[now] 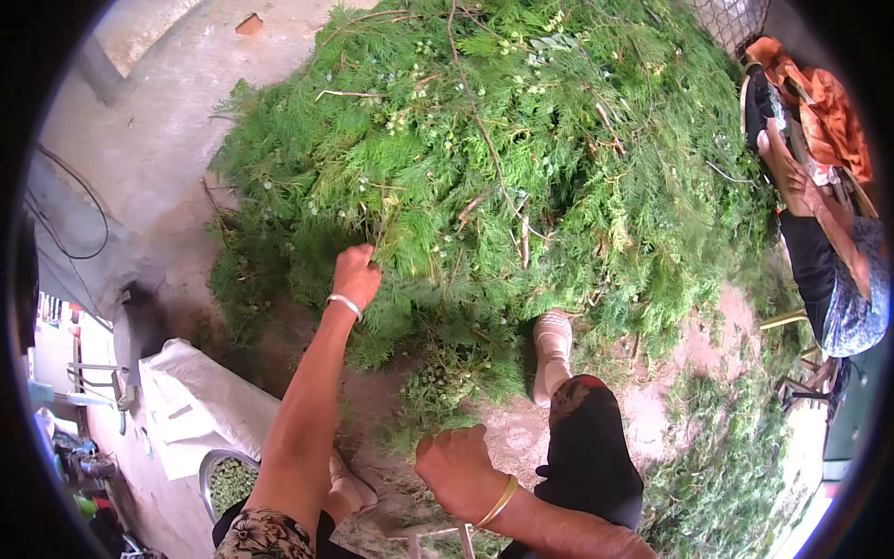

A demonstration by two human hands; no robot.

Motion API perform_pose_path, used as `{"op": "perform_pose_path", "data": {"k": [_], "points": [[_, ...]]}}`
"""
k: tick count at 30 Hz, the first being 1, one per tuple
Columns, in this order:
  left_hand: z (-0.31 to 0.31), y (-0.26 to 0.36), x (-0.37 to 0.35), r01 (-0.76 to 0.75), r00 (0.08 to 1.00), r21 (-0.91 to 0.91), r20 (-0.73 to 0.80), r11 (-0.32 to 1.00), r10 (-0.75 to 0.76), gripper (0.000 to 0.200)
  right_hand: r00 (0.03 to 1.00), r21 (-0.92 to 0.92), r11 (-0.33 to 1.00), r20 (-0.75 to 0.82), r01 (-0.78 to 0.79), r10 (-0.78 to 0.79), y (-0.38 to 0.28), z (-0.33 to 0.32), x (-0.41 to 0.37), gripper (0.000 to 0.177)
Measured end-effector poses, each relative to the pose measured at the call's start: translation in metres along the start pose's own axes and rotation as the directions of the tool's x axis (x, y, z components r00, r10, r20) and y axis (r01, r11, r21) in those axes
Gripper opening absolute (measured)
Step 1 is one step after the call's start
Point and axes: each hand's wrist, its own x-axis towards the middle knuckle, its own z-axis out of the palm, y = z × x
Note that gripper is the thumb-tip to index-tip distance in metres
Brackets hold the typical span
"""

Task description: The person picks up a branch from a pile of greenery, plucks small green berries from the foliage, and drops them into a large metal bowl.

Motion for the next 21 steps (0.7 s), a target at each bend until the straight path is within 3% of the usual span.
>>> {"op": "perform_pose_path", "data": {"k": [3, 5, 7, 9, 11, 12, 14, 15, 17, 19, 21], "points": [[-0.024, 0.007, -0.029, -0.135, 0.988, -0.042, -0.083, 0.99, 0.131, 0.007, 0.999, 0.013, 1.0, 0.029, 0.011, -0.011, 0.002, -0.006, -0.001, 0.024], [-0.025, 0.023, -0.068, -0.043, 0.999, -0.273, 0.019, 0.961, 0.05, 0.007, 1.0, -0.022, 1.0, 0.009, -0.008, 0.009, 0.002, -0.006, 0.0, 0.025], [-0.012, 0.036, -0.113, -0.127, 0.992, -0.096, -0.018, 0.987, 0.125, 0.01, 1.0, -0.033, 0.999, -0.001, -0.004, 0.004, 0.001, -0.008, 0.0, 0.025], [0.028, 0.018, -0.156, 0.024, 0.997, -0.168, 0.071, 0.985, -0.013, 0.009, 1.0, -0.055, 0.999, -0.009, 0.003, -0.003, 0.0, -0.009, 0.0, 0.026], [0.062, 0.004, -0.219, 0.02, 0.929, -0.041, 0.37, 0.999, -0.003, 0.021, 1.0, -0.061, 0.998, 0.022, 0.009, -0.007, -0.002, -0.006, -0.001, 0.026], [0.061, 0.003, -0.233, 0.027, 0.93, -0.041, 0.368, 0.999, -0.01, 0.021, 1.0, -0.064, 0.998, 0.026, 0.015, -0.013, -0.003, -0.003, -0.001, 0.026], [0.06, -0.001, -0.25, 0.207, 0.776, 0.028, 0.604, 0.978, -0.181, 0.045, 1.0, -0.062, 0.998, 0.01, 0.016, -0.016, -0.006, 0.002, -0.002, 0.027], [0.052, -0.001, -0.242, 0.212, 0.774, 0.029, 0.605, 0.977, -0.186, 0.045, 1.0, -0.061, 0.998, 0.015, 0.02, -0.019, -0.007, 0.001, -0.002, 0.027], [0.025, -0.001, -0.193, 0.151, 0.94, 0.057, 0.302, 0.987, -0.161, 0.06, 0.997, -0.068, 0.997, 0.076, 0.025, -0.02, -0.011, -0.004, -0.002, 0.028], [0.008, -0.006, -0.136, 0.072, 0.997, 0.028, -0.044, 0.997, -0.071, 0.058, 0.996, -0.053, 0.998, 0.085, 0.028, -0.024, -0.01, 0.001, -0.001, 0.029], [-0.007, -0.003, -0.075, 0.023, 0.996, 0.031, -0.088, 0.999, -0.021, 0.059, 0.999, -0.018, 1.0, 0.049, 0.024, -0.023, -0.009, 0.002, 0.0, 0.028]]}}
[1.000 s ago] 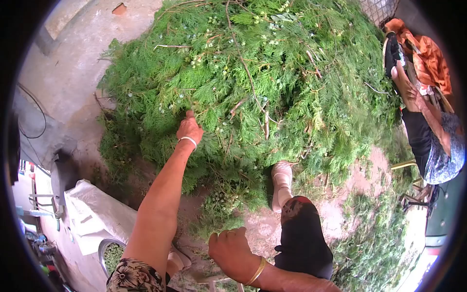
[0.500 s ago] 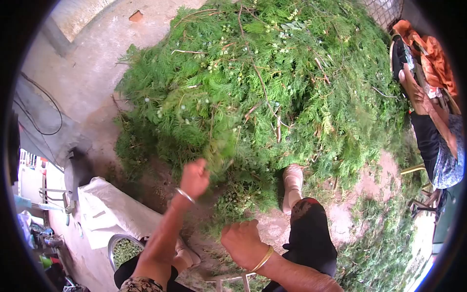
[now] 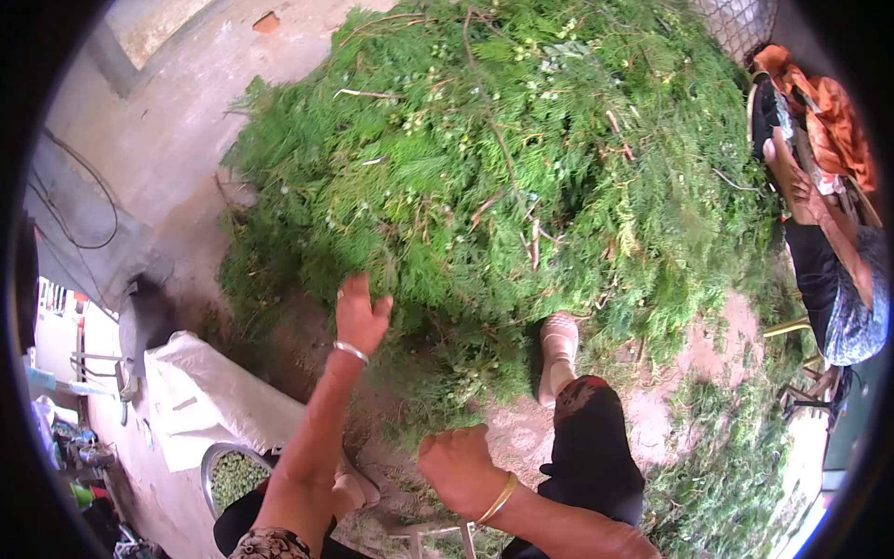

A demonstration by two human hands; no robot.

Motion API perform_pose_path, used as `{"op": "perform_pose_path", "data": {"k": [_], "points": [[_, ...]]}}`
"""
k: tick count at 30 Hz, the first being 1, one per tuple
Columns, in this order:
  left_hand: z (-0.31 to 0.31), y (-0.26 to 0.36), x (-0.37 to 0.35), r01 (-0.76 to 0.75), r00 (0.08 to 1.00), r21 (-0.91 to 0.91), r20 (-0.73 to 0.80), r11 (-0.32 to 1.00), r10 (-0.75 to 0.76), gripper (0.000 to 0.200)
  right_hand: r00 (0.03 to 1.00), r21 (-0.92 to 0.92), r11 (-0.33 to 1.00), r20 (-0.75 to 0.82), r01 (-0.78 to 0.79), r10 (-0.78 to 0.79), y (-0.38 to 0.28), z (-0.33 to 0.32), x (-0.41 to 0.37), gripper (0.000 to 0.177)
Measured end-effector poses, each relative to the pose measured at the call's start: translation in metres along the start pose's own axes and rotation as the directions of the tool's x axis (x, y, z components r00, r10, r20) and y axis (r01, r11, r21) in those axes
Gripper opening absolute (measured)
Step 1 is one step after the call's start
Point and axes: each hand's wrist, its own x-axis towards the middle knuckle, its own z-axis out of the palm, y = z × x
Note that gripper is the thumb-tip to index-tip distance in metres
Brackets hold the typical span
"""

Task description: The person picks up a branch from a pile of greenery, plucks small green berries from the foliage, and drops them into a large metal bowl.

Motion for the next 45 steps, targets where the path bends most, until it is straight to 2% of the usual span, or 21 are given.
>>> {"op": "perform_pose_path", "data": {"k": [4, 6, 7, 9, 10, 12, 13, 15, 16, 17, 19, 20, 21, 23, 27, 29, 31, 35, 40, 42, 45], "points": [[0.003, 0.057, 0.074, -0.026, 0.998, -0.051, 0.05, 0.998, 0.029, 0.061, 0.99, -0.03, 0.999, -0.14, -0.013, 0.009, 0.001, 0.0, 0.004, 0.025], [0.019, 0.08, 0.093, 0.135, 0.99, 0.174, 0.014, 0.975, -0.14, 0.067, 0.987, -0.036, 0.999, -0.163, -0.018, 0.012, 0.0, 0.006, -0.001, 0.023], [0.024, 0.09, 0.104, 0.124, 0.992, 0.164, 0.018, 0.979, -0.129, 0.067, 0.983, -0.04, 0.999, -0.183, -0.016, 0.008, 0.001, 0.007, -0.003, 0.022], [0.032, 0.111, 0.121, -0.198, 0.948, 0.143, -0.225, 0.97, 0.226, 0.069, 0.984, -0.028, 0.999, -0.178, -0.023, 0.018, 0.004, 0.006, -0.008, 0.021], [0.031, 0.124, 0.132, -0.207, 0.948, 0.135, -0.217, 0.969, 0.233, 0.069, 0.978, -0.015, 0.999, -0.206, -0.029, 0.025, 0.003, 0.008, -0.009, 0.021], [0.033, 0.152, 0.155, -0.459, 0.885, -0.012, -0.095, 0.889, 0.456, 0.07, 0.964, -0.033, 0.999, -0.264, -0.027, 0.018, 0.001, 0.013, -0.011, 0.019], [0.039, 0.164, 0.165, -0.47, 0.879, -0.019, -0.096, 0.882, 0.467, 0.07, 0.963, -0.032, 0.999, -0.269, -0.041, 0.031, 0.001, 0.011, -0.012, 0.019], [0.048, 0.188, 0.181, -0.601, 0.796, 0.127, 0.012, 0.789, 0.605, 0.073, 0.943, -0.001, 1.0, -0.333, 0.031, -0.03, -0.001, 0.006, -0.018, 0.016], [0.053, 0.199, 0.188, -0.584, 0.806, 0.192, 0.022, 0.788, 0.592, 0.072, 0.901, 0.024, 0.998, -0.431, 0.061, -0.045, -0.001, 0.02, -0.021, 0.051], [0.056, 0.206, 0.194, -0.592, 0.801, 0.181, 0.019, 0.786, 0.599, 0.072, 0.902, 0.024, 0.999, -0.43, 0.047, -0.032, 0.001, 0.024, -0.023, 0.051], [0.063, 0.209, 0.206, -0.452, 0.892, 0.254, 0.134, 0.855, 0.432, 0.067, 0.938, 0.008, 0.996, -0.337, 0.094, -0.086, 0.002, 0.014, -0.026, 0.059], [0.08, 0.2, 0.215, -0.399, 0.917, 0.252, 0.082, 0.882, 0.391, 0.047, 0.94, 0.015, 0.994, -0.329, 0.104, -0.094, 0.004, 0.024, -0.023, 0.058], [0.082, 0.201, 0.22, -0.401, 0.916, 0.246, 0.079, 0.883, 0.394, 0.047, 0.941, 0.012, 0.995, -0.326, 0.097, -0.088, 0.005, 0.026, -0.024, 0.058], [0.087, 0.203, 0.224, -0.341, 0.916, 0.343, 0.329, 0.875, 0.229, 0.027, 0.938, 0.004, 0.999, -0.344, 0.041, -0.038, 0.005, 0.029, -0.026, 0.057], [0.07, 0.197, 0.197, -0.495, 0.865, 0.353, 0.281, 0.794, 0.415, 0.018, 0.89, 0.02, 0.995, -0.45, 0.094, -0.075, 0.012, 0.019, -0.03, 0.05], [0.041, 0.201, 0.171, -0.542, 0.834, 0.306, 0.311, 0.783, 0.455, 0.017, 0.947, 0.026, 0.999, -0.317, -0.04, 0.046, 0.01, 0.01, -0.025, 0.015], [0.031, 0.19, 0.141, -0.616, 0.786, 0.308, 0.302, 0.725, 0.54, 0.016, 0.947, 0.03, 0.998, -0.317, -0.05, 0.057, 0.009, 0.011, -0.021, 0.016], [-0.003, 0.108, 0.074, -0.563, 0.825, 0.356, 0.286, 0.746, 0.486, 0.005, 0.946, 0.055, 0.997, -0.317, -0.05, 0.065, 0.008, 0.005, -0.018, 0.018], [-0.028, -0.035, -0.062, -0.442, 0.828, 0.391, 0.525, 0.807, 0.199, 0.018, 0.972, 0.066, 0.997, -0.231, 0.047, -0.031, 0.001, -0.002, -0.01, 0.016], [-0.022, -0.068, -0.093, -0.367, 0.75, 0.334, 0.658, 0.868, 0.064, 0.034, 0.981, 0.062, 0.995, -0.181, 0.082, -0.07, 0.002, 0.001, -0.006, 0.015], [-0.01, -0.066, -0.113, -0.533, 0.691, 0.149, 0.644, 0.833, 0.327, 0.044, 0.996, 0.084, 0.996, -0.085, 0.036, -0.029, 0.01, 0.011, 0.008, 0.017]]}}
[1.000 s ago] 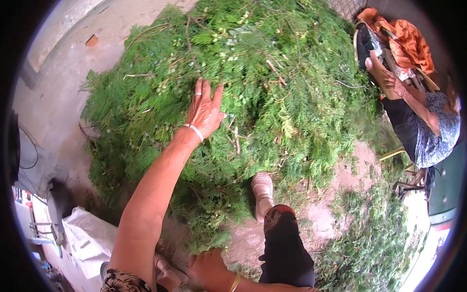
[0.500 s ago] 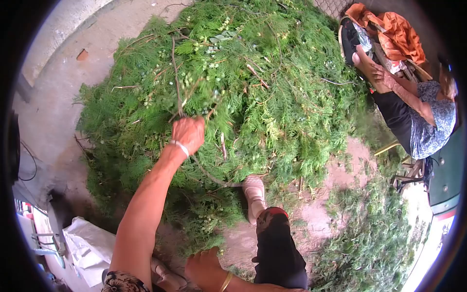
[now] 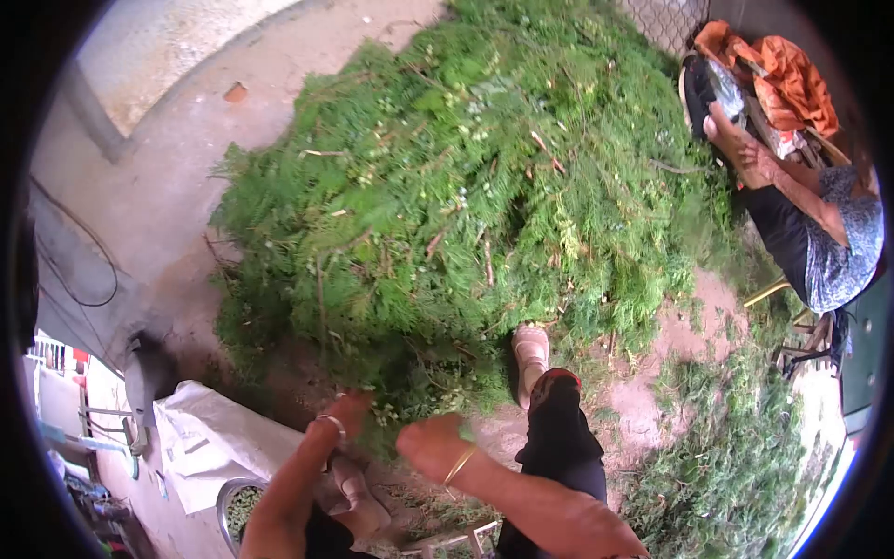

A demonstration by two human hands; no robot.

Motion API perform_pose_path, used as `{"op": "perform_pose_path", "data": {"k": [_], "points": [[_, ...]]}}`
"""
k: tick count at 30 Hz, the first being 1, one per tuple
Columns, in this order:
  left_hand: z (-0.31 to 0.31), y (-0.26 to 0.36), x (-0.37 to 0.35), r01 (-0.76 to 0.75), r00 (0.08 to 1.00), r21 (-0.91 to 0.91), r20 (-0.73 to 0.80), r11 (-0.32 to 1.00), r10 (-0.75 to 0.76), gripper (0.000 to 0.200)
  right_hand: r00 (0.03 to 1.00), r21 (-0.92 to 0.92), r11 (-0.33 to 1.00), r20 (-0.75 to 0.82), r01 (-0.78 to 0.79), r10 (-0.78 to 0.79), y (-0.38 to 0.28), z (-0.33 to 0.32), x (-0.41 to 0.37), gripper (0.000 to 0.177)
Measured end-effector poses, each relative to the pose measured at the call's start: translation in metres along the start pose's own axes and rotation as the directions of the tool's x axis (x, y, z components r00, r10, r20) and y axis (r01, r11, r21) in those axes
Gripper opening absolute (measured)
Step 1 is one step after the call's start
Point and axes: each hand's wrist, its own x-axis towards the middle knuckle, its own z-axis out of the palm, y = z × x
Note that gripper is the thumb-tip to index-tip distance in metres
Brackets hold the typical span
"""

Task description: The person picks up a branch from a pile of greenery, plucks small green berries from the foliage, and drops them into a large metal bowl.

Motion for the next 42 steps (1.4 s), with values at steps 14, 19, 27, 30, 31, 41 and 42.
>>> {"op": "perform_pose_path", "data": {"k": [14, 19, 27, 30, 31, 41, 42], "points": [[-0.149, 0.111, 0.1, 0.116, 0.993, -0.391, 0.041, 0.913, -0.109, 0.044, 0.98, 0.068, 0.998, -0.2, 0.015, -0.001, -0.01, 0.015, -0.036, 0.01], [-0.174, 0.15, 0.205, 0.051, 0.998, -0.279, -0.026, 0.959, -0.061, 0.062, 0.981, -0.108, 0.994, -0.192, -0.011, -0.01, -0.001, -0.023, -0.078, 0.03], [-0.216, 0.174, 0.393, -0.193, 0.819, 0.246, -0.493, 0.95, 0.294, 0.057, 0.774, 0.131, 0.954, -0.561, -0.268, 0.294, -0.002, -0.028, -0.109, 0.025], [-0.246, 0.18, 0.448, -0.059, 0.798, 0.515, -0.49, 0.855, 0.35, 0.062, 0.797, 0.161, 0.951, -0.518, -0.265, 0.31, 0.012, -0.031, -0.115, 0.025], [-0.259, 0.188, 0.453, -0.059, 0.857, 0.466, -0.431, 0.883, 0.284, 0.085, 0.807, 0.178, 0.949, -0.499, -0.261, 0.315, 0.016, -0.029, -0.116, 0.025], [-0.21, 0.204, 0.474, 0.11, 0.976, 0.46, -0.218, 0.881, -0.008, 0.032, 0.841, 0.181, 0.954, -0.454, -0.238, 0.295, 0.013, -0.021, -0.118, 0.024], [-0.197, 0.196, 0.465, -0.001, 0.973, 0.459, -0.206, 0.889, 0.107, 0.02, 0.845, 0.166, 0.958, -0.454, -0.232, 0.283, 0.012, -0.017, -0.118, 0.024]]}}
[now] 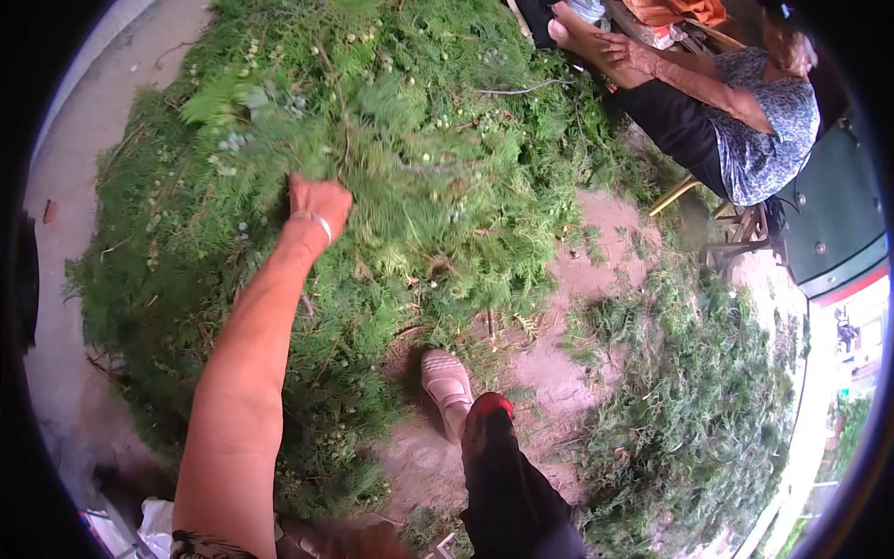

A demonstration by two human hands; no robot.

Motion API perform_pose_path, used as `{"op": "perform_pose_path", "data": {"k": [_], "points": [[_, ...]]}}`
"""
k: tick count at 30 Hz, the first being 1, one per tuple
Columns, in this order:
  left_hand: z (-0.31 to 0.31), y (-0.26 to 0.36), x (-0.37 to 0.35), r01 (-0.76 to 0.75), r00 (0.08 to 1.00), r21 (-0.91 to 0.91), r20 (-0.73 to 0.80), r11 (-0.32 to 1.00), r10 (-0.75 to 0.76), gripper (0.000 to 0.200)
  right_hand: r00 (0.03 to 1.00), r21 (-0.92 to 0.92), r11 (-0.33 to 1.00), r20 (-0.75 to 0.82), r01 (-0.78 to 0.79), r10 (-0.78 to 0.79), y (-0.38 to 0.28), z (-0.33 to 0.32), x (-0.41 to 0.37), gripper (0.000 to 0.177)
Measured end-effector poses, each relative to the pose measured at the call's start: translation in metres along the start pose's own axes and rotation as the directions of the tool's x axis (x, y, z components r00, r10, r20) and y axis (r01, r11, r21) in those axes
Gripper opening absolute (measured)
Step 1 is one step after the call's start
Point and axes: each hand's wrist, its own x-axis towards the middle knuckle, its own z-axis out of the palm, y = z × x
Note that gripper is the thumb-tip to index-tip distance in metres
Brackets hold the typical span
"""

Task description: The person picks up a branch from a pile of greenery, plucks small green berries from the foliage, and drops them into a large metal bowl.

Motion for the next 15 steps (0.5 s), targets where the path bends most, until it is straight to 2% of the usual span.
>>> {"op": "perform_pose_path", "data": {"k": [1, 2, 3, 4, 6, 7, 8, 9, 10, 11, 12, 13, 14, 15], "points": [[0.003, -0.004, -0.015, -0.114, 0.993, -0.023, -0.047, 0.993, 0.112, 0.013, 1.0, -0.011, 1.0, 0.007, 0.016, -0.016, -0.001, 0.001, -0.002, 0.024], [0.0, -0.009, -0.036, -0.143, 0.981, -0.004, -0.133, 0.99, 0.141, 0.011, 0.999, -0.027, 0.999, 0.024, 0.047, -0.047, 0.0, 0.004, -0.004, 0.024], [-0.003, -0.015, -0.057, -0.17, 0.961, 0.018, -0.219, 0.985, 0.169, 0.011, 0.985, -0.113, 0.981, 0.092, 0.155, -0.145, 0.002, 0.006, -0.005, 0.027], [0.0, -0.024, -0.075, -0.136, 0.969, 0.049, -0.202, 0.99, 0.143, 0.011, 0.985, -0.115, 0.98, 0.076, 0.161, -0.153, 0.004, -0.003, -0.002, 0.027], [-0.006, -0.047, -0.123, -0.09, 0.979, 0.067, -0.177, 0.994, 0.101, 0.015, 0.976, 0.0, 0.989, 0.162, 0.147, -0.145, 0.007, -0.02, 0.003, 0.037], [0.005, -0.067, -0.142, -0.082, 0.989, 0.029, -0.12, 0.996, 0.085, 0.016, 0.959, -0.028, 0.993, 0.264, 0.115, -0.103, 0.004, -0.013, 0.003, 0.048], [0.011, -0.085, -0.163, -0.008, 0.999, 0.017, -0.043, 1.0, 0.009, 0.018, 0.96, -0.027, 0.992, 0.255, 0.123, -0.112, 0.003, -0.008, 0.006, 0.048], [0.026, -0.106, -0.185, 0.021, 0.999, 0.081, 0.04, 0.997, -0.024, 0.018, 0.974, -0.03, 0.996, 0.211, 0.087, -0.079, 0.001, -0.003, 0.009, 0.038], [0.029, -0.122, -0.213, 0.071, 0.996, 0.103, 0.043, 0.992, -0.076, 0.015, 0.985, -0.031, 0.998, 0.167, 0.05, -0.044, -0.001, 0.0, 0.01, 0.029], [0.046, -0.144, -0.242, 0.076, 0.995, 0.11, 0.058, 0.991, -0.083, 0.011, 0.985, -0.018, 0.998, 0.166, 0.053, -0.049, -0.002, -0.001, 0.01, 0.029], [0.058, -0.161, -0.278, 0.082, 0.996, 0.142, 0.011, 0.986, -0.085, 0.014, 0.986, -0.023, 0.999, 0.166, 0.039, -0.034, -0.001, -0.004, 0.013, 0.026], [0.056, -0.174, -0.303, 0.184, 0.948, 0.155, 0.233, 0.971, -0.217, 0.026, 0.986, -0.029, 0.999, 0.166, 0.024, -0.019, 0.002, -0.006, 0.015, 0.023], [0.071, -0.192, -0.337, 0.17, 0.944, 0.216, 0.244, 0.961, -0.222, 0.025, 0.984, -0.016, 1.0, 0.174, 0.025, -0.022, 0.003, -0.005, 0.016, 0.023], [0.085, -0.209, -0.365, 0.152, 0.939, 0.278, 0.259, 0.948, -0.227, 0.024, 0.991, -0.115, 0.993, 0.129, 0.033, -0.018, 0.003, -0.002, 0.015, 0.021]]}}
